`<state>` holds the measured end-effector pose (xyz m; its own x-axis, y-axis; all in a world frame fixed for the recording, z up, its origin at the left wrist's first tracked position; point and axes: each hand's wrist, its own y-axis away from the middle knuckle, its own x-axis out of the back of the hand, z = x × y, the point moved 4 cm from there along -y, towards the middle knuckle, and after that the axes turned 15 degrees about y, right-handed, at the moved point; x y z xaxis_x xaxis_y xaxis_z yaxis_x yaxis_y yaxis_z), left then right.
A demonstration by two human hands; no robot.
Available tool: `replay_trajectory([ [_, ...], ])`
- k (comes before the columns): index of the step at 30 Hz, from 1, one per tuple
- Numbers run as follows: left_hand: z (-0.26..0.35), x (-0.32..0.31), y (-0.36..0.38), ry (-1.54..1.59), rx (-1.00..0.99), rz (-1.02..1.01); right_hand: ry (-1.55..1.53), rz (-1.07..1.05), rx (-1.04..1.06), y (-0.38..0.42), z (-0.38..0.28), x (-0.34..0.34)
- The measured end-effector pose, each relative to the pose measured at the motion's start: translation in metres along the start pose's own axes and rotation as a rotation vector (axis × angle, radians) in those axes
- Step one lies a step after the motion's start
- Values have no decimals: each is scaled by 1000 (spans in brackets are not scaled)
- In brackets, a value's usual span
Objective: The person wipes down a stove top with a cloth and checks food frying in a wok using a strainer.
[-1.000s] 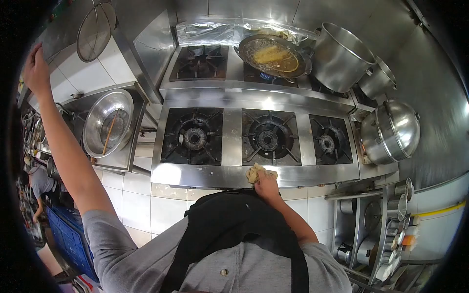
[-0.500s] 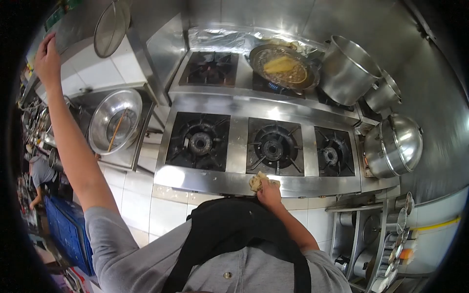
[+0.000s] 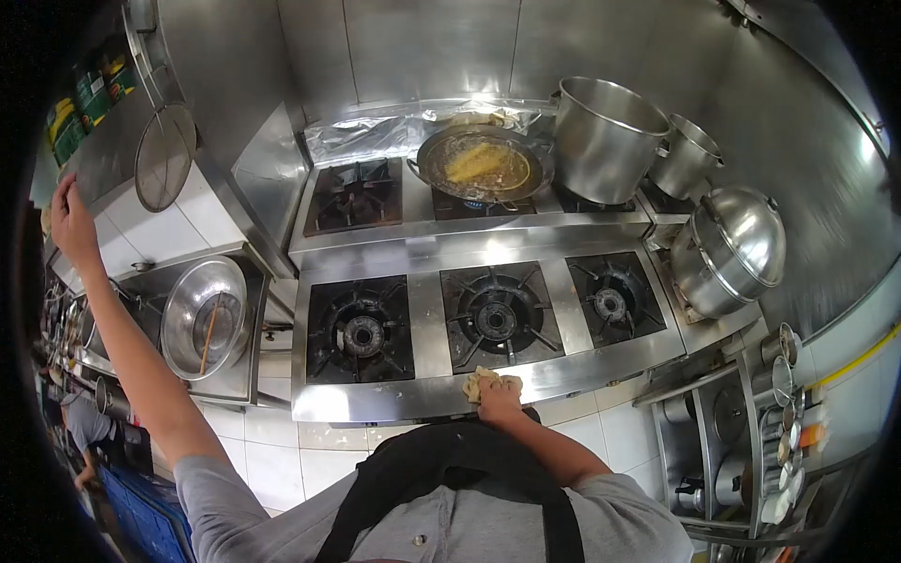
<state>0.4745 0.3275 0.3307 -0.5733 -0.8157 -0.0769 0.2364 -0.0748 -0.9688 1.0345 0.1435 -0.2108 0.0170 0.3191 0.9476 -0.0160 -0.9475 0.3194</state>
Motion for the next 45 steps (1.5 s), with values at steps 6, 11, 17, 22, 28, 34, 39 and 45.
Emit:
replay_trajectory([
  [6, 2, -1, 0, -3, 26, 8, 0, 5, 3, 0, 3, -3],
  [11, -1, 1, -3, 52, 36, -20, 45, 32, 15, 0, 2, -1],
  [17, -3, 3, -5, 58, 45, -60, 45, 34, 38, 6, 1, 6],
  [22, -8, 3, -7, 0, 25, -75, -26, 88, 47, 7, 4, 1],
  [28, -5, 3, -3, -42, 28, -98, -100, 99, 60, 3, 13, -10],
  [34, -22, 3, -6, -38, 23, -111, -118, 126, 49, 8, 14, -9],
  [39, -19, 2, -5, -74, 9, -133, -70, 164, 26, 10, 12, -8],
  [45, -22, 4, -7, -101, -42, -137, -137, 205, -2, 12, 15, -13],
])
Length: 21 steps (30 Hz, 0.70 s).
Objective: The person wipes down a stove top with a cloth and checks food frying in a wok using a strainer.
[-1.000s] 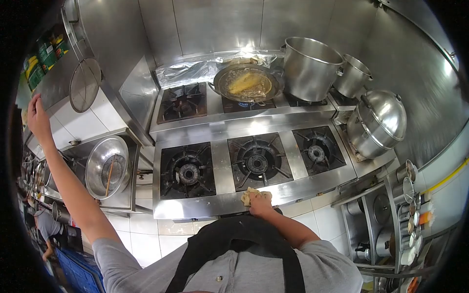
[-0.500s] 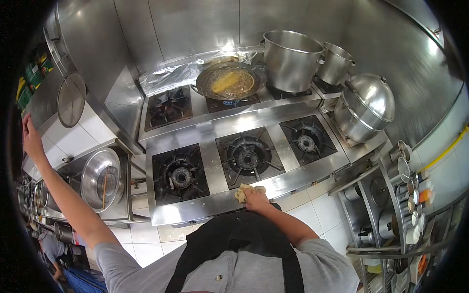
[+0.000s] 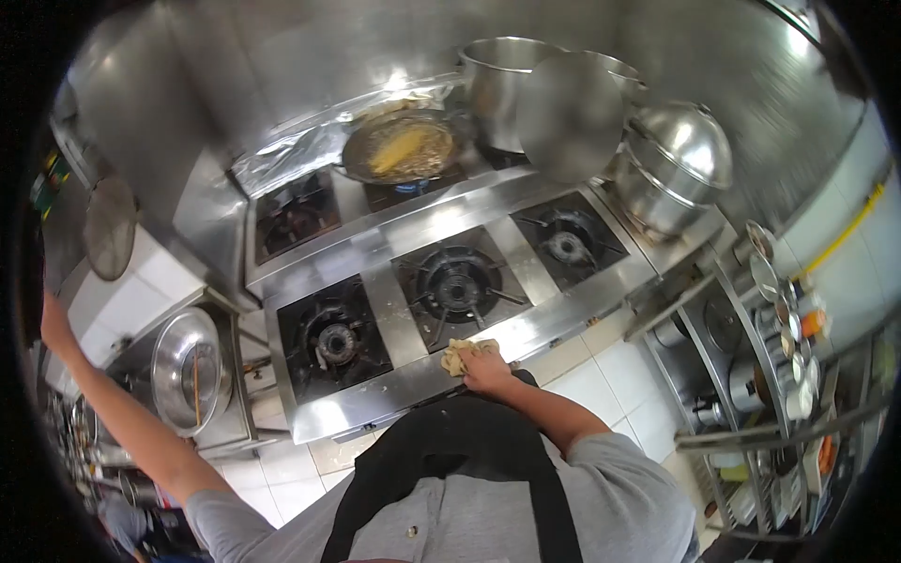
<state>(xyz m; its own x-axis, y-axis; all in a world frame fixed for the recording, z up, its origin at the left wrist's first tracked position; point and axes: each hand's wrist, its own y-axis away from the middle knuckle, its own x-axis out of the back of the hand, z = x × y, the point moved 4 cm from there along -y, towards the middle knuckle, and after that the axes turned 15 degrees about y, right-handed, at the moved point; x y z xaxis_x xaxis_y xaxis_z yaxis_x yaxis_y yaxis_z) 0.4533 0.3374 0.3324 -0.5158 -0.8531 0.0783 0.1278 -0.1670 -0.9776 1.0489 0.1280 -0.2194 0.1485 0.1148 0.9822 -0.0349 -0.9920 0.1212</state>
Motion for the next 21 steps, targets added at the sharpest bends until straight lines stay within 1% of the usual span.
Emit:
replay_trajectory([
  [2, 19, -3, 3, -10, -20, 16, 31, 22, 65, 3, 1, 0],
  [3, 35, -5, 6, -26, -26, 28, 25, 24, 13, 4, 5, -2],
  [5, 63, -5, 7, -18, -23, 52, 23, 54, 85, 4, 3, -4],
  [8, 84, 2, 9, -17, -11, 70, 43, 59, 59, 7, 3, -3],
  [9, 90, 2, 9, -18, -8, 68, 38, 96, 54, 8, 3, -4],
  [13, 91, 1, 10, 30, 26, 69, 22, 76, 42, 8, 3, -5],
  [15, 90, 1, 11, 66, 33, 75, 9, 109, 36, 12, 2, -1],
  [19, 89, 2, 12, 41, 6, 63, 7, 96, 41, 11, 3, -4],
  [21, 90, 3, 13, 45, 36, 59, 31, 116, 54, 11, 3, -5],
])
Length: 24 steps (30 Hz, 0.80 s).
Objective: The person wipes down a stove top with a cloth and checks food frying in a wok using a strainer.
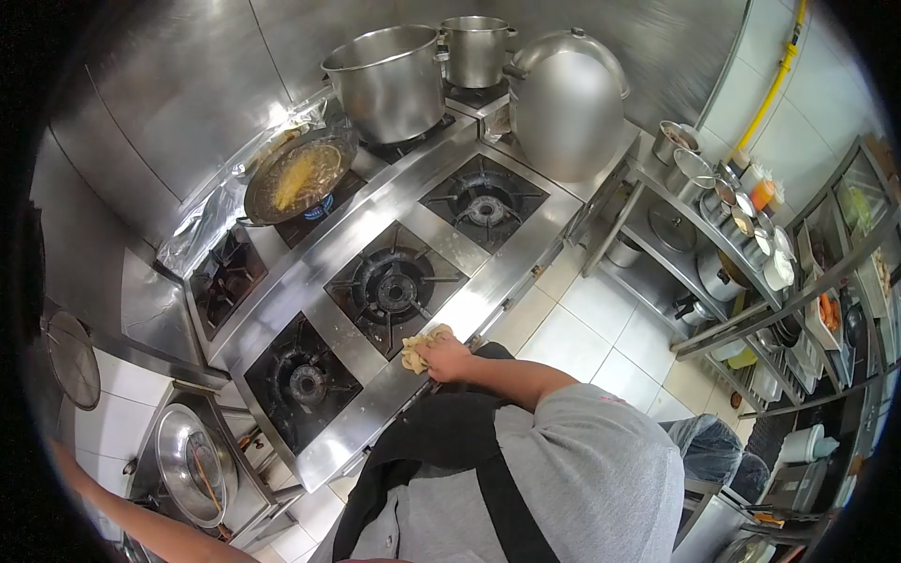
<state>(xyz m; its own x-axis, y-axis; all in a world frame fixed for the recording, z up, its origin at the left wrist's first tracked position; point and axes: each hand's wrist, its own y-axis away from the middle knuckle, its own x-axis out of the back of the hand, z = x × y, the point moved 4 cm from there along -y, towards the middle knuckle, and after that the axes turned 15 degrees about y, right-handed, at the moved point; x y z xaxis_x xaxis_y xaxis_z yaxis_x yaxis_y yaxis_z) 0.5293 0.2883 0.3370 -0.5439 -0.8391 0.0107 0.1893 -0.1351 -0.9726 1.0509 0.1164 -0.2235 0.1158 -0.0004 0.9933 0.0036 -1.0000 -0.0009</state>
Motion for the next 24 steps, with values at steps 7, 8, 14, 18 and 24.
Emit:
replay_trajectory([
  [7, -2, 2, -3, -27, -51, 9, -6, -50, 1, -5, 2, -1],
  [8, -4, 2, -3, -39, -47, 14, -21, -36, 13, -5, 3, 1],
  [14, 4, 2, -3, 0, -21, 7, -40, -59, 29, -4, 5, 2],
  [18, 2, 1, -3, 49, 13, 19, -63, -34, 55, 1, 5, 12],
  [24, 19, 0, 2, 51, -73, 7, -60, -29, 54, -1, 7, 2],
])
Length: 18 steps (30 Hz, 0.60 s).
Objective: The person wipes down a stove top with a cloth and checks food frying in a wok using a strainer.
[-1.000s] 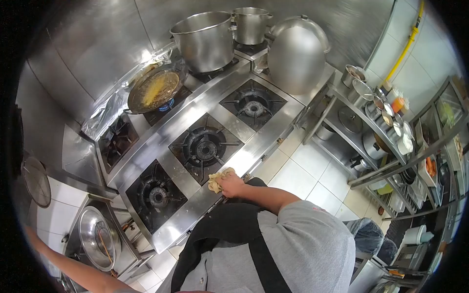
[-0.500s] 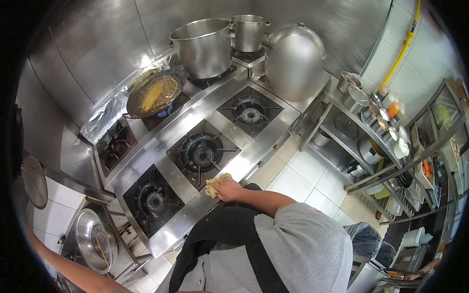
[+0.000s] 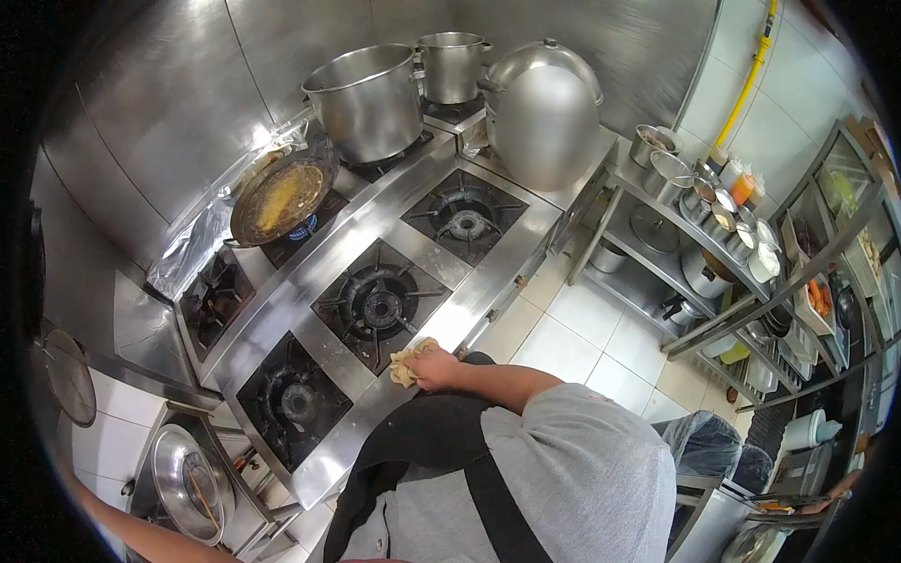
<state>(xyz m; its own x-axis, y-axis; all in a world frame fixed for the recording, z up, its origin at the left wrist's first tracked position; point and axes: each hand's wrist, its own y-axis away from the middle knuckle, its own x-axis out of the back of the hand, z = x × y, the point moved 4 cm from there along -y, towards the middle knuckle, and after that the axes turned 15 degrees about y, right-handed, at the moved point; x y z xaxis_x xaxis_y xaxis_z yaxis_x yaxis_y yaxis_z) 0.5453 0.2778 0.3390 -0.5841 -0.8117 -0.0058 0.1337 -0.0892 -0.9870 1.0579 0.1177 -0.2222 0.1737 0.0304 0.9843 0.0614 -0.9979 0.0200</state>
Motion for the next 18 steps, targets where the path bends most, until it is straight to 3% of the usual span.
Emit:
replay_trajectory([
  [10, -12, -2, -2, 15, 105, -9, 5, 72, -7, -1, 0, 0],
  [13, -6, -3, 1, 10, 42, 5, 6, -69, -15, -2, 2, -4],
  [18, -7, -3, -2, 3, 245, 26, -14, -23, -20, 0, 0, 3],
])
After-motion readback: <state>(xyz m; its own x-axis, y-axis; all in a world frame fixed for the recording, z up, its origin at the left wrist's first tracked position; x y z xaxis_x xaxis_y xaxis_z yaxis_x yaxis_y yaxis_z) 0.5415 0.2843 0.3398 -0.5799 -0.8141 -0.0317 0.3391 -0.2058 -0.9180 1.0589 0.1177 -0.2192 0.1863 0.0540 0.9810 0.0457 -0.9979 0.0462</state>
